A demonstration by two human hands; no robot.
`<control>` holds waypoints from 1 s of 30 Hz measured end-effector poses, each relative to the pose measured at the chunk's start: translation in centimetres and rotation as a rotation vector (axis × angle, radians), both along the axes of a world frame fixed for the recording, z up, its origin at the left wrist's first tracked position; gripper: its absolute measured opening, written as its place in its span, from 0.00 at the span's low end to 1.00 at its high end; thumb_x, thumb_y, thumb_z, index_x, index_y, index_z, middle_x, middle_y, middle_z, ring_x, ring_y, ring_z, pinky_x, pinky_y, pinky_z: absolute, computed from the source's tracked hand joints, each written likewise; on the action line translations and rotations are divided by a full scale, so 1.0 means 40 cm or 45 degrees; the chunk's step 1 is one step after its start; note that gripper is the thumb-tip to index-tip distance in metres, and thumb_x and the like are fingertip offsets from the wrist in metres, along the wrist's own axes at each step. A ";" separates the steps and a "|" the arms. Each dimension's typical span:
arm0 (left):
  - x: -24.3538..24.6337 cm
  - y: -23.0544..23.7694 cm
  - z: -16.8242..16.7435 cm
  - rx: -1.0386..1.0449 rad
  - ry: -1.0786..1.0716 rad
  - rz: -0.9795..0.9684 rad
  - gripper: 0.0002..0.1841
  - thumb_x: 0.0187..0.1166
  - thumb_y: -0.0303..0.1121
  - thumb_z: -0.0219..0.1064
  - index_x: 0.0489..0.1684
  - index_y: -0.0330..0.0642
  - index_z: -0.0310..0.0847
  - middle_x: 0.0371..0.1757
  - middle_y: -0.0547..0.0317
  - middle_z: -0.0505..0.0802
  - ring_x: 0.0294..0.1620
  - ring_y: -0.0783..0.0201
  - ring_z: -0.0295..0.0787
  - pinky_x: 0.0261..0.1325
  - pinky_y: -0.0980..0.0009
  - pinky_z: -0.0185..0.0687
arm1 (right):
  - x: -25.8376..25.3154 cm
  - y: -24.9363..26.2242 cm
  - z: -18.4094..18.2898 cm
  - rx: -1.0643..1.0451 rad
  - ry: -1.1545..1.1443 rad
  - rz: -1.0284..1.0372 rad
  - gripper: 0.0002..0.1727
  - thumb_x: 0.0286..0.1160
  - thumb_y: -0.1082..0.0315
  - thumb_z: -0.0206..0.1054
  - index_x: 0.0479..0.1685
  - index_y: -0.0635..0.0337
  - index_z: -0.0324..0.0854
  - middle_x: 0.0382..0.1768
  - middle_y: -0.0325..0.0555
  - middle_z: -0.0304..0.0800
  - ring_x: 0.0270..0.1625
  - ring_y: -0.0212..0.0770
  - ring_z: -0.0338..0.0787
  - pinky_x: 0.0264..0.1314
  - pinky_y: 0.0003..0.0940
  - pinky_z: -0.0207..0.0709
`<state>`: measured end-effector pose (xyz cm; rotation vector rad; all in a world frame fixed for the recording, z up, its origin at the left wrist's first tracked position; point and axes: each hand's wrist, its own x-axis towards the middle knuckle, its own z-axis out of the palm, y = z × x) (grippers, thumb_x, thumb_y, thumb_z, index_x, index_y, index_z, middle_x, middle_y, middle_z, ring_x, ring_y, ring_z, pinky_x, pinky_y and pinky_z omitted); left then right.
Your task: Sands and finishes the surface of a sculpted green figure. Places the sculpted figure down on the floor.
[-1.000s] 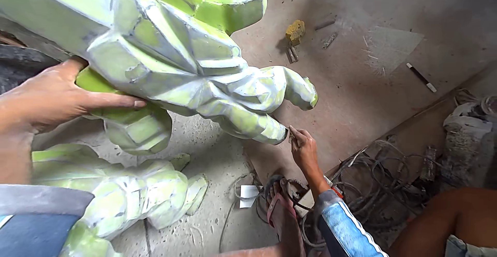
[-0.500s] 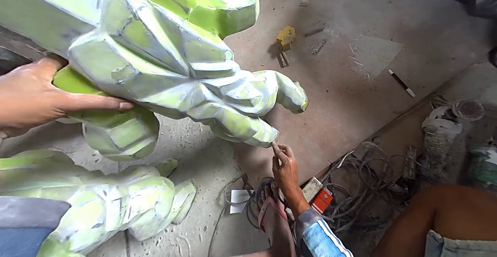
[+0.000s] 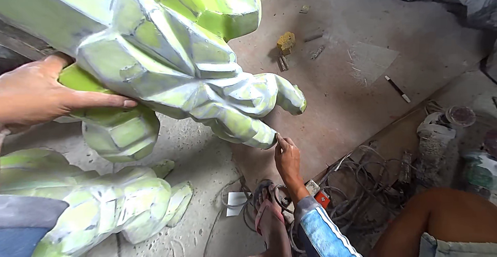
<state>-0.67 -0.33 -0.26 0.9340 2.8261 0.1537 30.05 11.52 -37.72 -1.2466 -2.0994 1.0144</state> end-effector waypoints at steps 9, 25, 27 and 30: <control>-0.029 -0.015 -0.017 0.045 0.011 -0.013 0.46 0.51 0.44 0.92 0.71 0.34 0.71 0.54 0.35 0.89 0.57 0.41 0.88 0.61 0.39 0.82 | 0.071 -0.030 -0.067 -0.083 0.102 0.017 0.22 0.76 0.69 0.64 0.68 0.43 0.89 0.54 0.41 0.93 0.51 0.40 0.93 0.52 0.45 0.89; -0.013 -0.008 -0.012 0.024 0.015 -0.010 0.42 0.57 0.41 0.89 0.71 0.35 0.71 0.53 0.36 0.90 0.56 0.42 0.89 0.61 0.39 0.82 | 0.013 -0.014 -0.025 0.038 0.210 0.011 0.22 0.80 0.70 0.61 0.68 0.43 0.89 0.54 0.43 0.89 0.47 0.38 0.91 0.44 0.41 0.89; -0.006 -0.004 -0.007 0.012 0.010 -0.009 0.43 0.57 0.41 0.89 0.72 0.35 0.70 0.54 0.37 0.90 0.57 0.43 0.90 0.62 0.40 0.83 | 0.009 -0.052 -0.034 0.016 0.226 -0.023 0.23 0.79 0.70 0.62 0.70 0.41 0.88 0.54 0.42 0.88 0.48 0.36 0.91 0.45 0.39 0.90; 0.022 0.011 0.003 0.014 0.021 -0.017 0.41 0.56 0.39 0.90 0.69 0.34 0.72 0.52 0.38 0.90 0.56 0.43 0.90 0.61 0.40 0.83 | 0.010 -0.101 -0.052 -0.003 0.247 -0.032 0.24 0.80 0.69 0.62 0.73 0.40 0.85 0.58 0.41 0.87 0.51 0.34 0.91 0.48 0.38 0.90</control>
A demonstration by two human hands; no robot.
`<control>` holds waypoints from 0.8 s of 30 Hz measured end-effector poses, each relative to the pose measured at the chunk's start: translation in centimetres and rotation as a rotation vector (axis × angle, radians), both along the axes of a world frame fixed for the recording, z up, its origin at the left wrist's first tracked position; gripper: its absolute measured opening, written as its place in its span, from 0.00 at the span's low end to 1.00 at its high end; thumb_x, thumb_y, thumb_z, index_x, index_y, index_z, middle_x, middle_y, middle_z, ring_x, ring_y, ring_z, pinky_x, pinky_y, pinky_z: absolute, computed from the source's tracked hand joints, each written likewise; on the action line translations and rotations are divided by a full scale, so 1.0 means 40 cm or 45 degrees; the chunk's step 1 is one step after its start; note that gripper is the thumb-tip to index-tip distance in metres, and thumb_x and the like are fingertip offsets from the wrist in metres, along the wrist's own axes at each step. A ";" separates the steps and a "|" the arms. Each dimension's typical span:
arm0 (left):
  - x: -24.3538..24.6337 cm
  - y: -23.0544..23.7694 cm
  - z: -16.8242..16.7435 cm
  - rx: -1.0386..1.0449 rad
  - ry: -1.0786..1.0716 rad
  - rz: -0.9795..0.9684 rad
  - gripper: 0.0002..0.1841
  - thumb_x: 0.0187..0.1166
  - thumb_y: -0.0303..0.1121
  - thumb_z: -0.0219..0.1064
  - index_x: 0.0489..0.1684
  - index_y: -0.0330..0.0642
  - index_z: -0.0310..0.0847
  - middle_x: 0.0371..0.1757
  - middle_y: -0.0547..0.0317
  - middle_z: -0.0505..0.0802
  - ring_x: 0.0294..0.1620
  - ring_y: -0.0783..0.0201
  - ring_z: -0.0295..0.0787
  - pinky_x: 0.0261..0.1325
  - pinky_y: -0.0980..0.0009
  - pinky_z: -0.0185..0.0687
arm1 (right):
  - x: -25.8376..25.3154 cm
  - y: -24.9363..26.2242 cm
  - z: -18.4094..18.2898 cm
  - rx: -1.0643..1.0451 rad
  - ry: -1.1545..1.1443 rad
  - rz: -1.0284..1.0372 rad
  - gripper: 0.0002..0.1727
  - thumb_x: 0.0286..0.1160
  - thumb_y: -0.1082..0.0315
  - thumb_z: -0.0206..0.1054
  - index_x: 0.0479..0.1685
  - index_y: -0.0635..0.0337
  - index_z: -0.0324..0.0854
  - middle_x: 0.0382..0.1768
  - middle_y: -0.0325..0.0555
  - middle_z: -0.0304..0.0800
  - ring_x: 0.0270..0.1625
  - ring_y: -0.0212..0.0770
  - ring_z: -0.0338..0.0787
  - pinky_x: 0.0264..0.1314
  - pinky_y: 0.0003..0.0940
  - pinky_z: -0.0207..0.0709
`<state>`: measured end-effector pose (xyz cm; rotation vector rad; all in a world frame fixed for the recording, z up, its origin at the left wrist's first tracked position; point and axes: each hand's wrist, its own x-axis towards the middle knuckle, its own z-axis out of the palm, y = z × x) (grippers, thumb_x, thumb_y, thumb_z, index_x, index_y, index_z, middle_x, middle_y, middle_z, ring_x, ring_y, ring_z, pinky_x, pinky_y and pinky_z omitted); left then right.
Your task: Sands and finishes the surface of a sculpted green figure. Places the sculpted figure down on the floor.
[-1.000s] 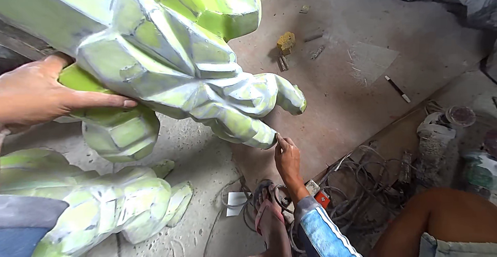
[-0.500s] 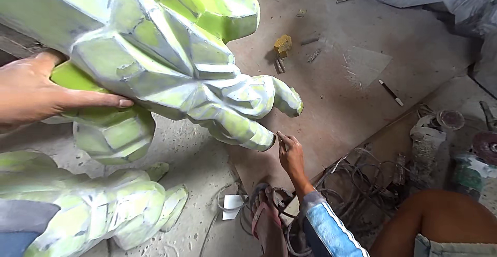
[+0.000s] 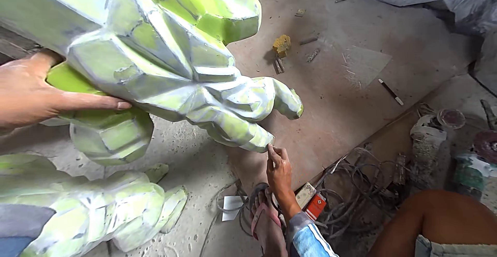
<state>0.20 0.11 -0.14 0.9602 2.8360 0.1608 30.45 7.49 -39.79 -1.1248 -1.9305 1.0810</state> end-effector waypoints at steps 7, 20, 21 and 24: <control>-0.007 0.027 0.007 -0.072 0.087 -0.002 0.46 0.53 0.52 0.90 0.68 0.34 0.71 0.51 0.35 0.89 0.54 0.38 0.88 0.56 0.33 0.80 | 0.050 0.015 -0.007 -0.046 0.156 -0.071 0.22 0.74 0.71 0.66 0.65 0.41 0.91 0.54 0.37 0.92 0.52 0.32 0.92 0.52 0.37 0.90; -0.014 0.017 0.003 -0.026 0.017 0.048 0.45 0.56 0.51 0.89 0.68 0.33 0.70 0.52 0.31 0.87 0.55 0.34 0.85 0.56 0.31 0.77 | 0.080 0.367 0.037 -0.142 0.305 -0.346 0.18 0.84 0.67 0.58 0.64 0.54 0.90 0.57 0.44 0.94 0.60 0.37 0.92 0.66 0.43 0.83; -0.013 0.017 0.002 -0.035 0.035 0.049 0.44 0.57 0.51 0.88 0.68 0.32 0.71 0.52 0.32 0.88 0.55 0.36 0.87 0.57 0.33 0.79 | 0.078 0.380 0.050 -0.152 0.294 -0.337 0.17 0.84 0.67 0.58 0.61 0.55 0.90 0.53 0.46 0.94 0.56 0.40 0.92 0.61 0.45 0.83; -0.003 0.017 0.018 -0.076 -0.014 0.052 0.44 0.57 0.53 0.88 0.67 0.33 0.70 0.51 0.33 0.87 0.53 0.36 0.85 0.54 0.32 0.77 | 0.068 0.409 0.054 -0.182 0.293 -0.342 0.16 0.83 0.66 0.59 0.60 0.53 0.91 0.51 0.45 0.94 0.53 0.39 0.92 0.58 0.46 0.84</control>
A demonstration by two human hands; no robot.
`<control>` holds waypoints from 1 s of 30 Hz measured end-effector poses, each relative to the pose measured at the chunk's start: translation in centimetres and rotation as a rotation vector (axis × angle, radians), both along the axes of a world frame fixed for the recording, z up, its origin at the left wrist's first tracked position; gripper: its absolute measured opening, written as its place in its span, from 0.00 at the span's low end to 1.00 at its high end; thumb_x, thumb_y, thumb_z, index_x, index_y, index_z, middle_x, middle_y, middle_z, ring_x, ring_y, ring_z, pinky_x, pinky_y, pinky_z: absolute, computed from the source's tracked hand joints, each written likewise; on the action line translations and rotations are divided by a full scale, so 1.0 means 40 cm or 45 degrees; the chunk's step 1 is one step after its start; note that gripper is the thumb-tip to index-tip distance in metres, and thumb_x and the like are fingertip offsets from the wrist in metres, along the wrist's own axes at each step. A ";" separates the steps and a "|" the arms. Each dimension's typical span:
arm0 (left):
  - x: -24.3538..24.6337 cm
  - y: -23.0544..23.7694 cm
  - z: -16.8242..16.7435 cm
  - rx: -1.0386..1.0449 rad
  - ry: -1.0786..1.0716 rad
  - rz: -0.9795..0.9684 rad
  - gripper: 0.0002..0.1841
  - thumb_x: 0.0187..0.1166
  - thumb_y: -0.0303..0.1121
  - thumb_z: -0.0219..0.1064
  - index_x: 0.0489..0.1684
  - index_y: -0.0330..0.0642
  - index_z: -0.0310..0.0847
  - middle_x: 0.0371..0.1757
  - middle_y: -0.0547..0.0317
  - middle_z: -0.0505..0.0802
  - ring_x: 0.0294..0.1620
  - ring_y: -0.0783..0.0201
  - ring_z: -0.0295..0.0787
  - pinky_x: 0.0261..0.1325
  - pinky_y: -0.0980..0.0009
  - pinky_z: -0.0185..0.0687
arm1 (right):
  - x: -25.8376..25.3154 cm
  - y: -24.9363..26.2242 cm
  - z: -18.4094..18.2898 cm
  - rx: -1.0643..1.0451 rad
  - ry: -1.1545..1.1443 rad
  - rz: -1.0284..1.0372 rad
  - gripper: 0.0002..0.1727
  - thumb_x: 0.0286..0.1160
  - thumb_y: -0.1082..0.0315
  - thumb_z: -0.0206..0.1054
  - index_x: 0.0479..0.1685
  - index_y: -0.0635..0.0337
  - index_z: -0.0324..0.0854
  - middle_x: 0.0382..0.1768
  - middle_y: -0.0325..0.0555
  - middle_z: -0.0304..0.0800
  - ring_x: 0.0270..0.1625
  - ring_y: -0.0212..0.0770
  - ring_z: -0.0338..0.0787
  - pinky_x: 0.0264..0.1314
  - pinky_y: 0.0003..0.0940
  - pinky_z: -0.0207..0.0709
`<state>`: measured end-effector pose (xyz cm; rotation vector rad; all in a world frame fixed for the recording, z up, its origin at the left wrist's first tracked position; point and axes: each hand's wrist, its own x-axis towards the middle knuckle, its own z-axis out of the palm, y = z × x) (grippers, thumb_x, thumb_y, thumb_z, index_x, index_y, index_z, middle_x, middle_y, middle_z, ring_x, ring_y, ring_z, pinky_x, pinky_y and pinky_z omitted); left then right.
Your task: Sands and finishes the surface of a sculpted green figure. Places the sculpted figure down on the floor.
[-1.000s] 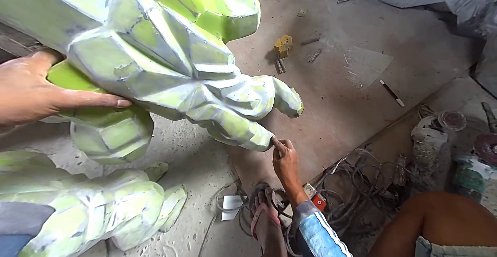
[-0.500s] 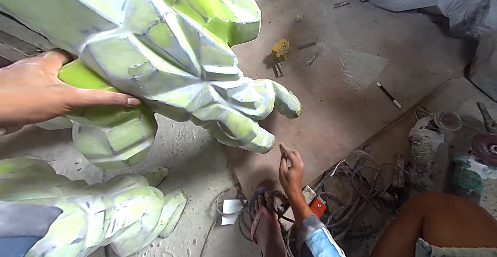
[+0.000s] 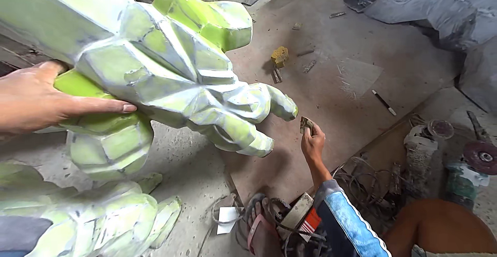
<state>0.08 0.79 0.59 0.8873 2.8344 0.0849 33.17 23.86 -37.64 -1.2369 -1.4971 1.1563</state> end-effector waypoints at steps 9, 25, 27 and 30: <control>-0.046 0.001 -0.025 0.047 0.137 -0.031 0.65 0.25 0.74 0.87 0.70 0.38 0.70 0.51 0.30 0.88 0.54 0.31 0.87 0.52 0.25 0.78 | 0.126 -0.062 0.013 -0.077 -0.061 0.148 0.14 0.87 0.63 0.60 0.55 0.57 0.89 0.42 0.48 0.94 0.41 0.42 0.91 0.46 0.50 0.85; 0.201 0.119 0.046 0.003 0.019 0.015 0.70 0.33 0.62 0.93 0.83 0.35 0.57 0.61 0.31 0.87 0.64 0.34 0.85 0.63 0.30 0.78 | 0.381 -0.132 0.171 -0.030 0.139 0.266 0.13 0.79 0.65 0.61 0.45 0.60 0.91 0.35 0.39 0.94 0.39 0.30 0.92 0.45 0.30 0.87; 0.196 0.124 0.044 -0.013 0.016 0.017 0.72 0.31 0.63 0.94 0.84 0.36 0.56 0.63 0.31 0.86 0.66 0.34 0.85 0.64 0.31 0.78 | 0.407 -0.146 0.170 -0.052 0.143 0.249 0.13 0.79 0.65 0.61 0.43 0.60 0.91 0.33 0.38 0.93 0.37 0.29 0.91 0.43 0.29 0.85; 0.175 0.122 0.033 0.015 -0.010 -0.006 0.73 0.27 0.61 0.95 0.84 0.37 0.56 0.64 0.33 0.86 0.66 0.37 0.85 0.66 0.33 0.79 | 0.427 -0.150 0.170 -0.066 0.140 0.245 0.12 0.78 0.65 0.61 0.44 0.59 0.91 0.34 0.38 0.94 0.39 0.28 0.91 0.44 0.28 0.85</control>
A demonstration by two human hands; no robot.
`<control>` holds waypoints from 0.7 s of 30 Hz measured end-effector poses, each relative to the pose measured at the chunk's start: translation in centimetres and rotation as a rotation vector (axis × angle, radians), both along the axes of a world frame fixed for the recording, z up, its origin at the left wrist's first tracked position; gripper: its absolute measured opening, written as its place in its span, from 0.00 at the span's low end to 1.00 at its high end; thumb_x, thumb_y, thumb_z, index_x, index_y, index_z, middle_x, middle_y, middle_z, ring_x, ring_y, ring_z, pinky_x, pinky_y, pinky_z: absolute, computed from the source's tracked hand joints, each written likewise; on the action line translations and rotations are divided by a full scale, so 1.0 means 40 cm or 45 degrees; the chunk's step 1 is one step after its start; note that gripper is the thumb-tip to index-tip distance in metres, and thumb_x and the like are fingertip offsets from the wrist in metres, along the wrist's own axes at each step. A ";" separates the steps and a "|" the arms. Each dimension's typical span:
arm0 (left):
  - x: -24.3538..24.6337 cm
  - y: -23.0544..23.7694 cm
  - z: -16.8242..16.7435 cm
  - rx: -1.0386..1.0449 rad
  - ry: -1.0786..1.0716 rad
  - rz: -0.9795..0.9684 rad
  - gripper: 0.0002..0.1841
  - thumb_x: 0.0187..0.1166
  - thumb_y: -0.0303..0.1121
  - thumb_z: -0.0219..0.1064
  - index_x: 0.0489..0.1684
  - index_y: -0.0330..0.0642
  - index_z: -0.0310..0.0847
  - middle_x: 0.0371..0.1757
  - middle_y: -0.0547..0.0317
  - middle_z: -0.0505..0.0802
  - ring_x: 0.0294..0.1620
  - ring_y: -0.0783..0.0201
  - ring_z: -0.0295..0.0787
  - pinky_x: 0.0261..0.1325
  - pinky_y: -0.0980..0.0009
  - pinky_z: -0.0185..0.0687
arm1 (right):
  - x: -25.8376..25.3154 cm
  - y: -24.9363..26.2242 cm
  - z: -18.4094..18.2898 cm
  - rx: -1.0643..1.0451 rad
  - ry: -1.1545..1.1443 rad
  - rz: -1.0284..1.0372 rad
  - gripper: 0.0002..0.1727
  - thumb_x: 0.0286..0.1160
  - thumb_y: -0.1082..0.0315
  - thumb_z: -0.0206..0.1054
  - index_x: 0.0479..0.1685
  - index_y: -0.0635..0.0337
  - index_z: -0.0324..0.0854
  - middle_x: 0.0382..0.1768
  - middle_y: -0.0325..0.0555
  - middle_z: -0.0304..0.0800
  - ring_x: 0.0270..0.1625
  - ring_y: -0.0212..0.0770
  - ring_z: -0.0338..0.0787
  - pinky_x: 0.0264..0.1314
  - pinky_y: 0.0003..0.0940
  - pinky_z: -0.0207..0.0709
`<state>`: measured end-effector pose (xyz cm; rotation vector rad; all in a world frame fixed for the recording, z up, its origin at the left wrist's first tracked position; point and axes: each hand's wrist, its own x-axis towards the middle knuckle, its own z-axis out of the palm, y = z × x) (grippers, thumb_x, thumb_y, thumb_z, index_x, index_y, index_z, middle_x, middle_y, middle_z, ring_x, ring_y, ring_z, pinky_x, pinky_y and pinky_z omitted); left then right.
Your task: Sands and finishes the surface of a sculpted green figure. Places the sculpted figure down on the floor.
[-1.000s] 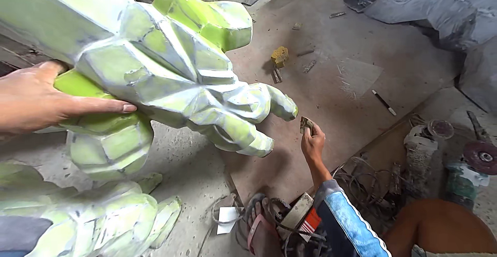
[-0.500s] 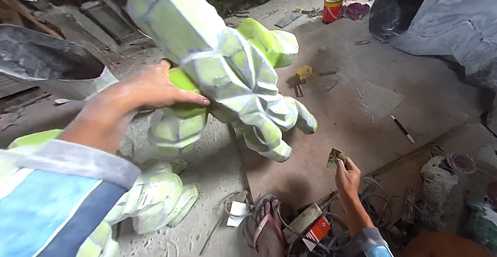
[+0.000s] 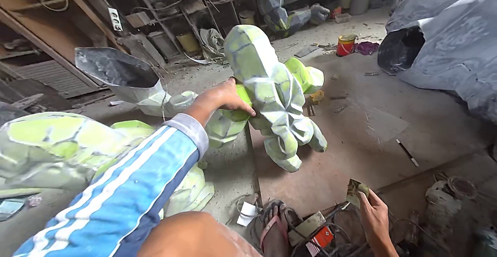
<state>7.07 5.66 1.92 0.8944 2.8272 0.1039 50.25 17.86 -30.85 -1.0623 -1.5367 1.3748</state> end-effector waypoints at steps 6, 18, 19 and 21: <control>-0.020 -0.016 -0.004 0.020 -0.024 -0.096 0.73 0.25 0.59 0.97 0.83 0.37 0.57 0.64 0.34 0.86 0.66 0.39 0.85 0.67 0.36 0.80 | -0.021 -0.001 0.008 0.000 0.024 0.013 0.12 0.78 0.64 0.62 0.41 0.59 0.91 0.32 0.36 0.92 0.37 0.27 0.90 0.43 0.27 0.83; 0.049 0.005 -0.001 -0.068 0.105 -0.123 0.75 0.23 0.67 0.92 0.84 0.37 0.58 0.65 0.36 0.86 0.64 0.36 0.86 0.62 0.31 0.81 | -0.053 -0.035 -0.005 0.008 0.011 0.151 0.12 0.79 0.65 0.61 0.44 0.59 0.91 0.34 0.38 0.94 0.38 0.28 0.91 0.44 0.29 0.85; 0.062 0.010 0.002 -0.080 0.107 -0.111 0.75 0.24 0.68 0.92 0.84 0.37 0.57 0.66 0.35 0.85 0.65 0.36 0.86 0.62 0.31 0.81 | -0.048 -0.035 -0.005 0.007 0.012 0.148 0.12 0.79 0.66 0.61 0.45 0.60 0.90 0.34 0.38 0.94 0.38 0.28 0.91 0.45 0.29 0.86; 0.089 0.012 0.003 -0.073 0.104 -0.103 0.75 0.26 0.68 0.92 0.85 0.37 0.58 0.69 0.34 0.84 0.67 0.35 0.84 0.63 0.31 0.80 | -0.028 -0.031 -0.007 0.024 0.021 0.148 0.11 0.79 0.70 0.61 0.47 0.65 0.89 0.37 0.41 0.93 0.40 0.26 0.91 0.48 0.28 0.86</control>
